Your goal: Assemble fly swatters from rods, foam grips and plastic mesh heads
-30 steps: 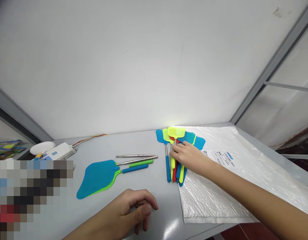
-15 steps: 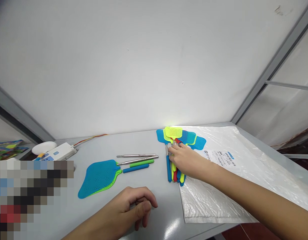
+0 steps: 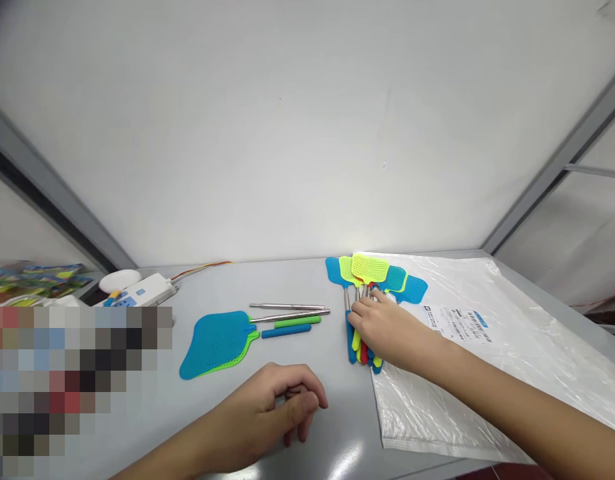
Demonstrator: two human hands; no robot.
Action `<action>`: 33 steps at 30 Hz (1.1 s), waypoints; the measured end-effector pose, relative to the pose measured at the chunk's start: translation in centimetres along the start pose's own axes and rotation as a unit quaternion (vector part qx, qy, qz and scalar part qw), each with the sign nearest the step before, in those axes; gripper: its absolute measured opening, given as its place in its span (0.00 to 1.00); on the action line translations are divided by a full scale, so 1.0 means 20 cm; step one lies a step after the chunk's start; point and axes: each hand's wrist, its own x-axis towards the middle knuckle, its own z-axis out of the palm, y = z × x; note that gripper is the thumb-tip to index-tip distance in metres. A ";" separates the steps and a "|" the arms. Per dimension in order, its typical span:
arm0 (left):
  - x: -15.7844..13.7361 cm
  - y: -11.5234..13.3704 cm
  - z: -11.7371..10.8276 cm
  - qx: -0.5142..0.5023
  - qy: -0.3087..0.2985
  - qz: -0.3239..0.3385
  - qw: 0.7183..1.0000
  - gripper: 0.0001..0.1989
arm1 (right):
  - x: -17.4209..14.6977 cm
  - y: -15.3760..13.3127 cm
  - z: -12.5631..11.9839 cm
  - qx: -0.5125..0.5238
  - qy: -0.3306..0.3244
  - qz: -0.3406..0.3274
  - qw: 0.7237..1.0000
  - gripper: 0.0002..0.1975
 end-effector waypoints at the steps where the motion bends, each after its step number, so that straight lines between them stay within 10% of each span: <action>1: 0.00 0.00 0.00 0.013 0.002 0.006 1.000 0.15 | 0.00 0.00 -0.01 0.008 0.007 -0.001 1.000 0.08; 5: -0.01 -0.01 0.01 0.158 0.028 0.089 0.983 0.12 | 0.03 -0.02 -0.06 0.035 0.044 -0.020 0.998 0.11; 10: 0.03 -0.09 0.02 0.506 0.086 0.199 0.835 0.13 | 0.21 -0.10 -0.08 0.074 0.049 -0.065 0.994 0.10; 14: 0.06 -0.13 -0.04 0.577 0.154 0.221 0.771 0.15 | 0.47 -0.14 -0.05 0.103 0.011 -0.054 0.993 0.11; 25: 0.04 -0.13 -0.25 0.596 0.246 0.089 0.759 0.13 | 0.80 -0.15 -0.03 0.181 -0.027 0.012 0.983 0.06; 33: -0.14 -0.07 -0.59 0.573 0.321 -0.023 0.754 0.11 | 0.48 -0.16 -0.18 0.138 0.195 0.038 0.970 0.09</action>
